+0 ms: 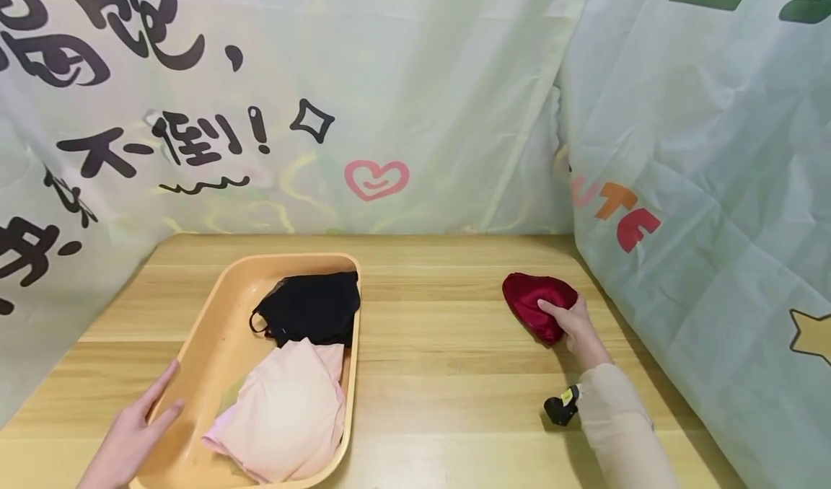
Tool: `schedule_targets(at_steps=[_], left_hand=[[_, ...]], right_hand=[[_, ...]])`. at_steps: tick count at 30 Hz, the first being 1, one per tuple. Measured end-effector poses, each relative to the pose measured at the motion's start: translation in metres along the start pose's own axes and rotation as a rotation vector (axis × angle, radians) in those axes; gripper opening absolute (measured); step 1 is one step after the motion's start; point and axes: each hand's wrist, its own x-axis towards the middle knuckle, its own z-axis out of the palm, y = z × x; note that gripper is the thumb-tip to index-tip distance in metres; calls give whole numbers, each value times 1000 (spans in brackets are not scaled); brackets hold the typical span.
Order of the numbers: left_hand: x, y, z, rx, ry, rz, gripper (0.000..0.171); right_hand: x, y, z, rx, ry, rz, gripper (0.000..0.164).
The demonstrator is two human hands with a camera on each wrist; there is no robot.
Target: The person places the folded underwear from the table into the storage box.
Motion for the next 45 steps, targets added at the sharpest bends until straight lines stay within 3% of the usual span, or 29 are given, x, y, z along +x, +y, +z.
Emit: schedule_targets(at_steps=[4, 7, 13, 20, 25, 31, 45], left_hand=[[1, 1, 1, -1, 9, 8, 58], [0, 0, 1, -9, 7, -2, 58], [0, -1, 1, -17, 7, -5, 58], [1, -2, 0, -32, 2, 13, 59], [1, -3, 0, -39, -8, 7, 60], [0, -2, 1, -37, -9, 11, 60], [1, -2, 1, -48, -3, 7, 60]], right_hand=[[-2, -1, 9, 146, 19, -17, 87], [-5, -4, 17, 237, 76, 7, 82], [-8, -14, 33, 400, 187, -27, 68], [-16, -21, 44, 523, 132, -3, 69], [-21, -27, 54, 596, 114, -40, 68], [-28, -33, 72, 595, 60, -115, 69], [-36, -36, 103, 559, 17, -163, 57]])
